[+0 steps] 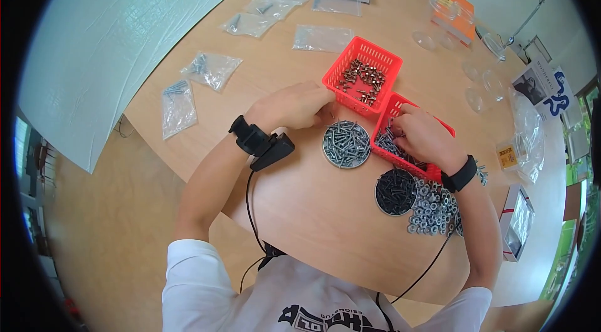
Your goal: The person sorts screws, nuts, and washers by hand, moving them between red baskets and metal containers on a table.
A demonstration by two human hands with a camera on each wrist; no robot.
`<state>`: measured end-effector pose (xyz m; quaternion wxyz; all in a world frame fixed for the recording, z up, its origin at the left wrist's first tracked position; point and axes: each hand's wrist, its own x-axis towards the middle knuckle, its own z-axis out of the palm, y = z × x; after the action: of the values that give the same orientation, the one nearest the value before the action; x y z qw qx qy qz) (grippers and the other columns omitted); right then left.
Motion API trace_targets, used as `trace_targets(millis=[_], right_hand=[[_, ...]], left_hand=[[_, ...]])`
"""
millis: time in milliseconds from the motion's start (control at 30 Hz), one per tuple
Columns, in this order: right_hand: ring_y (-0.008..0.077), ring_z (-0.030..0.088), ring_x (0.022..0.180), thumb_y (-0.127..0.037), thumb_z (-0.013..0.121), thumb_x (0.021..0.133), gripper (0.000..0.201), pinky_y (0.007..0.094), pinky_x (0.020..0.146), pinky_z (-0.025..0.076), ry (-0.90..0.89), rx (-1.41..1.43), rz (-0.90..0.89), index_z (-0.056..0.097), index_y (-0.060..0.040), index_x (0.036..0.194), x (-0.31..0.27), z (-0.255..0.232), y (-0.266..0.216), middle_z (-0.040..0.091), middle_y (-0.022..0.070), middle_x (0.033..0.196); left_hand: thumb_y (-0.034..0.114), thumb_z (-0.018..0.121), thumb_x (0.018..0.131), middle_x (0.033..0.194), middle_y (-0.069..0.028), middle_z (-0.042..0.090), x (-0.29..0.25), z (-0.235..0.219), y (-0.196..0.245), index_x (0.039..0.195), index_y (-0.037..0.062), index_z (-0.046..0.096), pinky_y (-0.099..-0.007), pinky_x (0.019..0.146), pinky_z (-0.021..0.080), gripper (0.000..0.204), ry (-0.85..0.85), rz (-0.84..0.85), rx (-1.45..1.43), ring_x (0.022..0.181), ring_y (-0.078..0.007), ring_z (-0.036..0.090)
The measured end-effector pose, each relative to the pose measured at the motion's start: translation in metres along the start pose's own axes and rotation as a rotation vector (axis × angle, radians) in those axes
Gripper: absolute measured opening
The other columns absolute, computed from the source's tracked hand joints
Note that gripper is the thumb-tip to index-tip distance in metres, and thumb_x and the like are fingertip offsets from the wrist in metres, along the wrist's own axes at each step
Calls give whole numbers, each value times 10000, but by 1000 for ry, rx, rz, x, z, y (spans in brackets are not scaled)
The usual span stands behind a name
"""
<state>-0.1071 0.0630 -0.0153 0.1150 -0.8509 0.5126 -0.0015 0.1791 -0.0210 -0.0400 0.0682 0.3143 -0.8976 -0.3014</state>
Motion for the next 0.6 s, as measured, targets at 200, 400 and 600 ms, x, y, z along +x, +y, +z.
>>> trace_targets(millis=[200, 400, 600], right_hand=[[383, 639, 987, -54, 706, 817, 212, 478, 861, 533, 8, -6, -31, 629, 11, 1004, 1, 11, 7, 657, 197, 1001], [385, 641, 995, -45, 689, 826, 196, 487, 850, 532, 1, 6, 3, 629, -9, 1009, 1, 5, 0, 669, 200, 993], [380, 656, 989, -2, 649, 815, 199, 489, 851, 533, 16, 20, -58, 663, -7, 1014, 2, 9, 2, 690, 203, 975]], left_hand=[[15, 672, 845, 885, -102, 721, 2, 4, 1, 1031, 40, 686, -410, 807, 525, 189, 57, -31, 51, 883, -294, 690], [17, 698, 852, 934, -110, 692, 1, 5, 8, 1039, 20, 664, -414, 848, 514, 190, 48, 54, 74, 931, -306, 657], [17, 697, 849, 978, -127, 697, 11, 14, 1, 1018, 20, 699, -416, 882, 519, 169, 34, 70, 60, 976, -321, 654]])
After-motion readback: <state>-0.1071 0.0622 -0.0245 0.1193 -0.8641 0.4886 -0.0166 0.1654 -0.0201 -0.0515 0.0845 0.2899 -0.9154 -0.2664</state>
